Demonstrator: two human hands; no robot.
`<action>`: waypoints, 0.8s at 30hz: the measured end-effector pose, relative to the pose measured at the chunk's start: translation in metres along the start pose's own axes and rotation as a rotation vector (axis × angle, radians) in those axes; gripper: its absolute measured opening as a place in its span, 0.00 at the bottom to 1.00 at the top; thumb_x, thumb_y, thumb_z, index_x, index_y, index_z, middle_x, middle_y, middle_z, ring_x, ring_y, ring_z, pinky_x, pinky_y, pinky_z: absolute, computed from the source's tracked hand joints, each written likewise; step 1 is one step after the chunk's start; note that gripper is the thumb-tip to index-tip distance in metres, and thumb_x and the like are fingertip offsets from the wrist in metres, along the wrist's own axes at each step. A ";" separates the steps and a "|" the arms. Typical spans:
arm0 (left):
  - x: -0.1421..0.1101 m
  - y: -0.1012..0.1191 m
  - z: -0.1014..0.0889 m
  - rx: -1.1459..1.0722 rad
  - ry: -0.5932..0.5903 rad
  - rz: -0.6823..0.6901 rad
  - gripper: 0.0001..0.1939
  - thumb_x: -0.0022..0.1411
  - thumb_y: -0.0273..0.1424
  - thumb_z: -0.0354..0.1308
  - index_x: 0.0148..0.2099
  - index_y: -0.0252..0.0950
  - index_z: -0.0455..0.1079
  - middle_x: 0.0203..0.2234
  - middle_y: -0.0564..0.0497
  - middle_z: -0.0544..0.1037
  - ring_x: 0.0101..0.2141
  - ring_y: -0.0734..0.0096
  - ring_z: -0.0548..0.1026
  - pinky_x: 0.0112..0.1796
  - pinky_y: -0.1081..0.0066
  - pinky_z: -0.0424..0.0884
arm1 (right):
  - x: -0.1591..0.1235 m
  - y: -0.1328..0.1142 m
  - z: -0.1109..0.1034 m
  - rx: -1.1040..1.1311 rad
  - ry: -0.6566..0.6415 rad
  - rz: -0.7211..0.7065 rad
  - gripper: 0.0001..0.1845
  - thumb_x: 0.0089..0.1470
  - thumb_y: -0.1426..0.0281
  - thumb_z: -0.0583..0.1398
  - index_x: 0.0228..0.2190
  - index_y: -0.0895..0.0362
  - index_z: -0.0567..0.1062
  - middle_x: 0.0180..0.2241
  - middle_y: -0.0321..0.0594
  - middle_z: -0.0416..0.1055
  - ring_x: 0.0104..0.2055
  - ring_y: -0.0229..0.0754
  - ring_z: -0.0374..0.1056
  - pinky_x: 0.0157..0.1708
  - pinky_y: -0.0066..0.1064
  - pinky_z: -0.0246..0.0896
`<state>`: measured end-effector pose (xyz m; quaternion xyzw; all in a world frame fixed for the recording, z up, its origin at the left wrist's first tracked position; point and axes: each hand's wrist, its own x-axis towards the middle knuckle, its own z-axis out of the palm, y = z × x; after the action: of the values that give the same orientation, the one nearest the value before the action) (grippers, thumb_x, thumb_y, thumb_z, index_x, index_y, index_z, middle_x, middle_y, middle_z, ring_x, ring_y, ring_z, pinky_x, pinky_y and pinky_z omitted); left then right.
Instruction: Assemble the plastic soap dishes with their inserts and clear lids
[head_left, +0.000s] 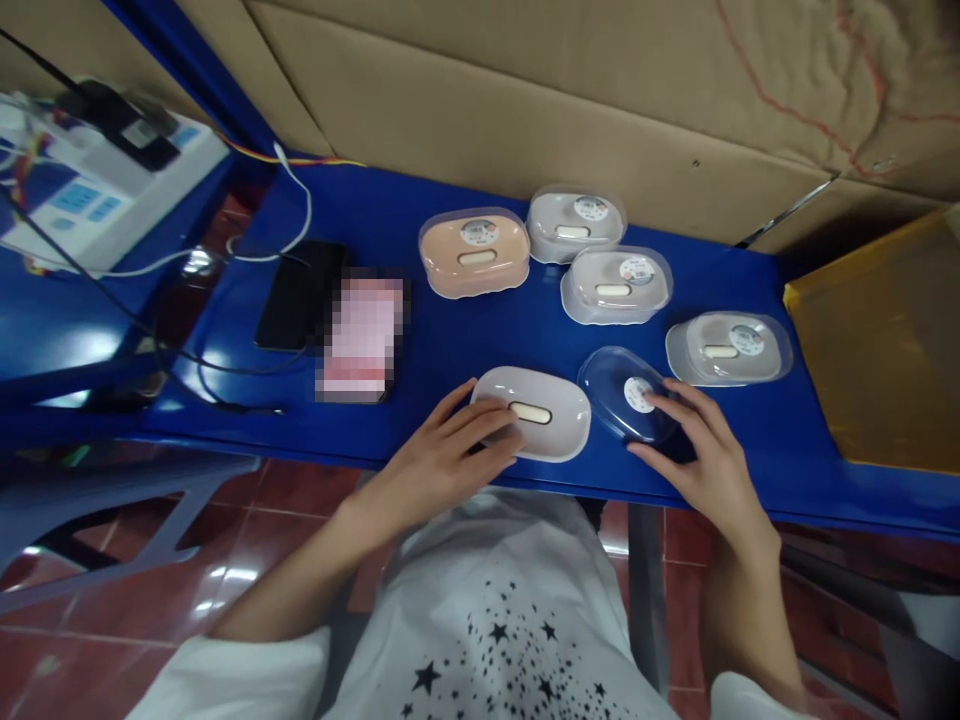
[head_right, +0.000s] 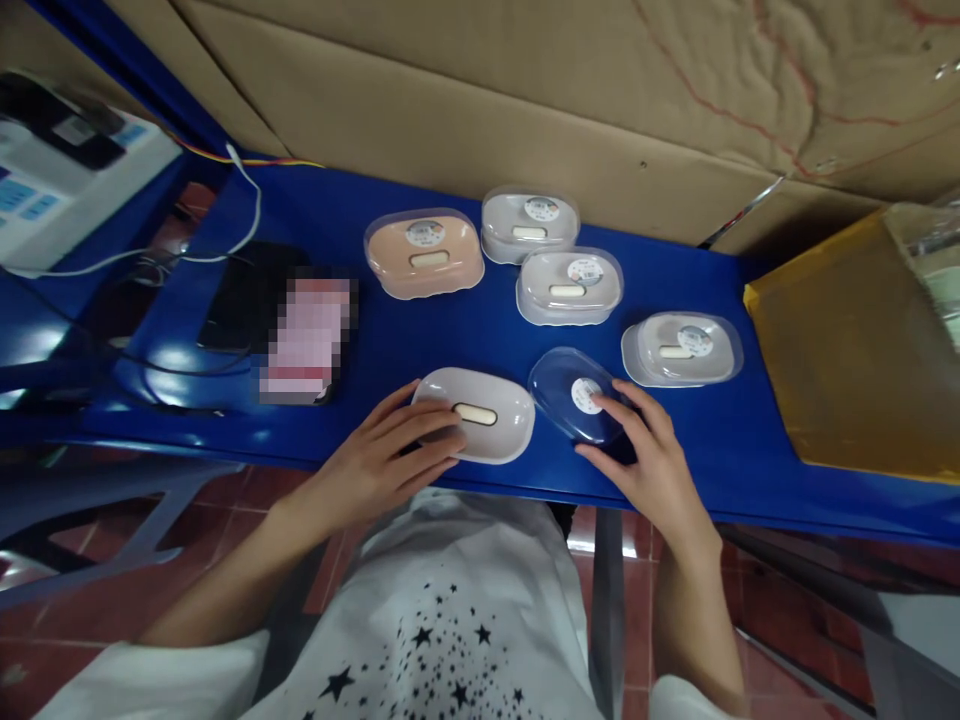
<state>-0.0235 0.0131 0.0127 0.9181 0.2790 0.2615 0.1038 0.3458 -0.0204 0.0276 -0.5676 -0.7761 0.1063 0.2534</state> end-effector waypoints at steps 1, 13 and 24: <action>0.000 0.001 0.000 -0.002 0.013 0.003 0.16 0.71 0.24 0.64 0.59 0.37 0.73 0.56 0.42 0.79 0.61 0.56 0.77 0.69 0.42 0.66 | -0.002 0.000 0.000 0.001 0.034 0.007 0.28 0.63 0.60 0.69 0.62 0.47 0.74 0.66 0.47 0.69 0.66 0.59 0.69 0.66 0.59 0.67; -0.002 -0.017 -0.016 0.007 0.090 -0.046 0.31 0.71 0.34 0.67 0.72 0.45 0.63 0.72 0.38 0.60 0.70 0.49 0.66 0.61 0.47 0.78 | 0.033 -0.059 0.039 0.248 -0.143 -0.344 0.25 0.66 0.68 0.65 0.62 0.50 0.71 0.69 0.48 0.65 0.77 0.59 0.54 0.70 0.60 0.64; -0.002 -0.016 -0.012 -0.091 0.044 -0.047 0.31 0.69 0.37 0.69 0.70 0.43 0.66 0.65 0.39 0.71 0.66 0.48 0.70 0.60 0.45 0.77 | 0.019 -0.059 0.045 0.123 -0.210 -0.347 0.30 0.70 0.65 0.62 0.69 0.47 0.65 0.74 0.43 0.60 0.80 0.57 0.44 0.71 0.60 0.61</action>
<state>-0.0383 0.0256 0.0167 0.8997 0.2906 0.2913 0.1455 0.2693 -0.0171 0.0211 -0.3946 -0.8765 0.1667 0.2195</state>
